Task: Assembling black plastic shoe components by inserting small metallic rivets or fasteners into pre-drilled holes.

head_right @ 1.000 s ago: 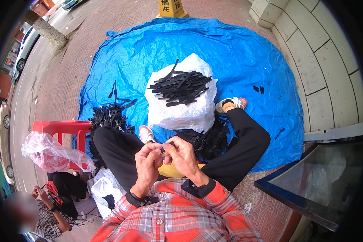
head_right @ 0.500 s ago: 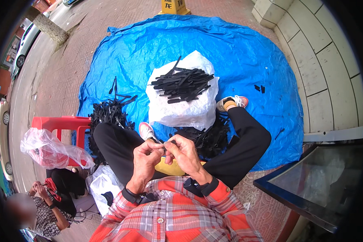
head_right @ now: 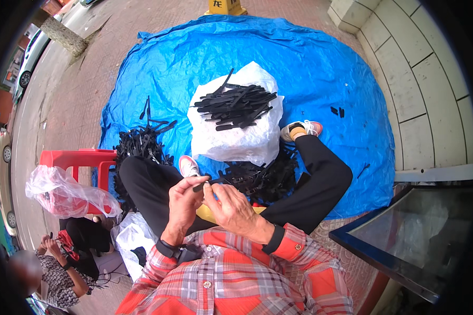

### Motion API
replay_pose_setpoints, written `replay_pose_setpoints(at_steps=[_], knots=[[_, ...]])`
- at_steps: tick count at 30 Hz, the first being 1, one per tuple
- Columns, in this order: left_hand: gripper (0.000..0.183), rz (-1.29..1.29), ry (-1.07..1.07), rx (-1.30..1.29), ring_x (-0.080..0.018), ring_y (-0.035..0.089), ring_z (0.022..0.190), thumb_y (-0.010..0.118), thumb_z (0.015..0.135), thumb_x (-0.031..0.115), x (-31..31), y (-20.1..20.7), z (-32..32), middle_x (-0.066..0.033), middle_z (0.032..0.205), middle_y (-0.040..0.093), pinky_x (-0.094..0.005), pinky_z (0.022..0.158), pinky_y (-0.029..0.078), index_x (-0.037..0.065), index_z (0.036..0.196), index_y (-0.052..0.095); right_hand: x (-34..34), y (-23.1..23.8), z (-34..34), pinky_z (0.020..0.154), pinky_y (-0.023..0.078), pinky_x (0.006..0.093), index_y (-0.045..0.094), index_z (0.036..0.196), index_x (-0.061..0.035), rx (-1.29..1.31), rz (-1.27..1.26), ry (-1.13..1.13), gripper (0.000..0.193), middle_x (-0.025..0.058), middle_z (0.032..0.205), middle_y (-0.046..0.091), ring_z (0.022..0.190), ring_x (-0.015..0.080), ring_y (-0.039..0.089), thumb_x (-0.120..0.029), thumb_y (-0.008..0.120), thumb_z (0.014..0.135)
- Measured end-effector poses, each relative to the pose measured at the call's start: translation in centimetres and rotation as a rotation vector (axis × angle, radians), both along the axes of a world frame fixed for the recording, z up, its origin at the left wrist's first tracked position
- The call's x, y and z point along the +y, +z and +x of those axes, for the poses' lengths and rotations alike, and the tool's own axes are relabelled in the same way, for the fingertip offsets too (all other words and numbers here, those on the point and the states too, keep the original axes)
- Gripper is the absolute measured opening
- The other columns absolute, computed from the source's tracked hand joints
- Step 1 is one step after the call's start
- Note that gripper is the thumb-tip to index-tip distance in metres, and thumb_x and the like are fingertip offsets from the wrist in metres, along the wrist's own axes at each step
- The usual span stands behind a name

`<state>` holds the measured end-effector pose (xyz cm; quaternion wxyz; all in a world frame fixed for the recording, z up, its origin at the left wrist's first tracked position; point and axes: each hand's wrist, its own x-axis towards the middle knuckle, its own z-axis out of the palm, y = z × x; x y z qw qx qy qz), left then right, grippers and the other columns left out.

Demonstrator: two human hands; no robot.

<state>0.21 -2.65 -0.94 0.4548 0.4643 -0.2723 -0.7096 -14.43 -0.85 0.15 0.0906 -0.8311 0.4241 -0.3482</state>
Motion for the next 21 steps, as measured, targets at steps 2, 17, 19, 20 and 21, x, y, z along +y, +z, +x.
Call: replay_pose_setpoints(at_steps=[2, 17, 19, 20, 21], knots=[[0.018, -0.016, -0.026, 0.164, -0.0028, 0.032, 0.047, 0.053, 0.085, 0.007, 0.2, 0.6, 0.2, 0.0042, 0.057, 0.044, -0.0177, 0.044, 0.023, -0.003, 0.097, 0.061, -0.1, 0.2, -0.5, 0.067, 0.048, 0.0341, 0.052, 0.105, 0.0111, 0.011, 0.025, 0.009, 0.037, 0.0172, 0.09, 0.051, 0.078, 0.0291, 0.056, 0.0, 0.06, 0.07], [0.019, 0.044, 0.041, 0.142, -0.0049, 0.035, 0.044, 0.046, 0.078, -0.002, 0.4, 0.7, 0.6, 0.0011, 0.058, 0.046, -0.0183, 0.043, 0.026, -0.004, 0.092, 0.059, -0.9, 0.3, -1.1, 0.075, 0.048, 0.0342, 0.056, 0.101, 0.0047, -0.016, -0.021, 0.131, 0.032, 0.0156, 0.092, 0.055, 0.09, 0.0271, 0.055, -0.004, 0.058, 0.071], [0.017, 0.069, 0.063, 0.158, -0.0046, 0.035, 0.044, 0.049, 0.077, -0.007, 0.4, 1.2, 0.4, 0.0015, 0.059, 0.047, -0.0181, 0.045, 0.031, -0.004, 0.09, 0.059, -0.9, -0.2, -1.2, 0.077, 0.047, 0.0362, 0.055, 0.101, 0.0044, -0.376, 0.281, 0.06, 0.031, 0.0164, 0.094, 0.056, 0.092, 0.0289, 0.055, -0.003, 0.061, 0.072], [0.017, 0.071, 0.065, 0.158, -0.0046, 0.035, 0.044, 0.049, 0.077, -0.007, 0.5, 1.4, 0.5, 0.0015, 0.059, 0.047, -0.0181, 0.045, 0.031, -0.004, 0.09, 0.059, -1.1, 0.2, -1.3, 0.077, 0.047, 0.0362, 0.055, 0.101, 0.0044, -0.377, 0.283, 0.061, 0.031, 0.0164, 0.094, 0.056, 0.092, 0.0289, 0.055, -0.003, 0.061, 0.072], [0.016, 0.065, 0.039, 0.147, -0.0041, 0.035, 0.045, 0.05, 0.077, -0.006, 0.5, 1.5, 0.6, 0.0018, 0.06, 0.048, -0.0177, 0.048, 0.033, -0.003, 0.09, 0.059, -1.5, 0.9, -1.4, 0.078, 0.046, 0.0365, 0.055, 0.099, 0.0034, -0.337, 0.305, 0.04, 0.028, 0.0166, 0.095, 0.057, 0.092, 0.0293, 0.055, -0.002, 0.061, 0.073]])
